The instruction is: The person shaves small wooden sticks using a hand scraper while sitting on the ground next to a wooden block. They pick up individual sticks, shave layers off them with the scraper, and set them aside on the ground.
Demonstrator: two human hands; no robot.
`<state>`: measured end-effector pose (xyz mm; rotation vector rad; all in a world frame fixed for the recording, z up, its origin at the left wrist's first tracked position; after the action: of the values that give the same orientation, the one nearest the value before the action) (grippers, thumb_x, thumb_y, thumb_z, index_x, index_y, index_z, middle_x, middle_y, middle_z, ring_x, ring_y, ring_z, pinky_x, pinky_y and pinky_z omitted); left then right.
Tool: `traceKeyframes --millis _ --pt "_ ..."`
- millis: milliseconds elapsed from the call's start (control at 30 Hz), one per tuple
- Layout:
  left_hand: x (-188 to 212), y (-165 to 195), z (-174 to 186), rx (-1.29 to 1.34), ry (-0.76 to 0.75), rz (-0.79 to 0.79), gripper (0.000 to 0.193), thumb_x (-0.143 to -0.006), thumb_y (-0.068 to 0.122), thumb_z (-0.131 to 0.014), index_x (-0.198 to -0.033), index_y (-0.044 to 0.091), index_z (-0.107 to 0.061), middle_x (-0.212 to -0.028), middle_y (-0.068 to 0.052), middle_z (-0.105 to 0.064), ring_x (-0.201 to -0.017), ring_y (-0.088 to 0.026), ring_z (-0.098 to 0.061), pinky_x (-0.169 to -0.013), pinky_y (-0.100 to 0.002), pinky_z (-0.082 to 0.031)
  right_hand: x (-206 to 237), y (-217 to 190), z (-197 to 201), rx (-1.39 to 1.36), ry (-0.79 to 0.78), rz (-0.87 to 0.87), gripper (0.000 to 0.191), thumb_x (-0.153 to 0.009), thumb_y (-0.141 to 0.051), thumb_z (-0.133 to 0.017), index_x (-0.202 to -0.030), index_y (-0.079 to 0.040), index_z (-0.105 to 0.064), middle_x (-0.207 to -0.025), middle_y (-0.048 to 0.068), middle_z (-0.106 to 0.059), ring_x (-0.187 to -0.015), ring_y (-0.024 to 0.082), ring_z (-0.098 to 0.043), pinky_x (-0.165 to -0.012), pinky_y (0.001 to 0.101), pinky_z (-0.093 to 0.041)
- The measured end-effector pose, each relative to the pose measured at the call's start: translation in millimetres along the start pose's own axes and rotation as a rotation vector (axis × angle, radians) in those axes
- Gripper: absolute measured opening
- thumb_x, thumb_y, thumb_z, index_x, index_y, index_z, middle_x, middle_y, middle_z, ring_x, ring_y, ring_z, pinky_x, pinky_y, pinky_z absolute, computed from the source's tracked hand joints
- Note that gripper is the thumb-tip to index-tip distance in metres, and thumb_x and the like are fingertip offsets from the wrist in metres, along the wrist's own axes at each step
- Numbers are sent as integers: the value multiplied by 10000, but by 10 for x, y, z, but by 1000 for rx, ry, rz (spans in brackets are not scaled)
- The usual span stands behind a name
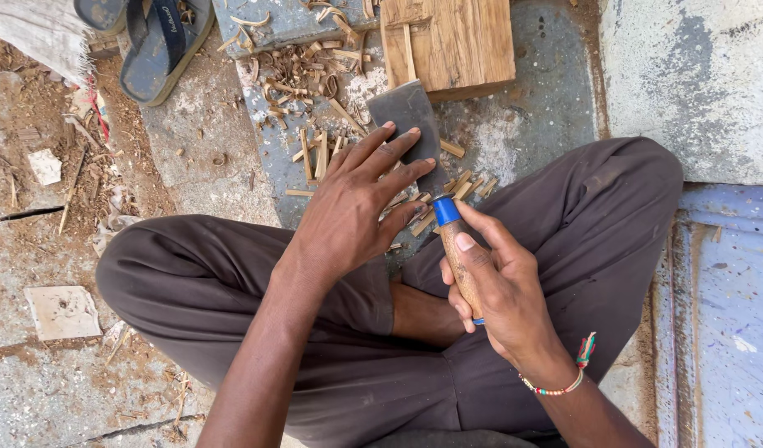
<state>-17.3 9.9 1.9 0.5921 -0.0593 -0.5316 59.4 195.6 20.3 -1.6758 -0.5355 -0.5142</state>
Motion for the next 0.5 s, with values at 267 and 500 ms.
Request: traceKeyframes --millis 267,500 --pt "-89 146 -59 21 -8 -21 463 -896 208 -731 -1353 169 -670 -1532 -88 -521 -1449 -346 -430 -1160 -512 -386 58 -42 121 -25 8 -19 574 -989 -296 -550 -1519 -85 -484 -720 84 -596 -423 88 -493 -312 236 -384" --pt "-28 205 -147 46 10 -20 454 -911 166 -725 -1361 164 -666 -1528 -88 -525 -1450 -351 -431 -1163 -512 -388 101 45 184 -35 3 -26 575 -989 -302 -549 -1517 -84 -482 -720 91 -598 -422 87 -501 -305 234 -390"
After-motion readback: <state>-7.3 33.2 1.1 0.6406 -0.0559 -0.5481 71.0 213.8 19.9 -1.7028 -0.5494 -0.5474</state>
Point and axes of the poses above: each hand's wrist, its own x-axis away from the middle knuckle, its own z-axis out of the back of the hand, y = z × x, the point moved 2 cm from there along -x, towards the middle knuckle
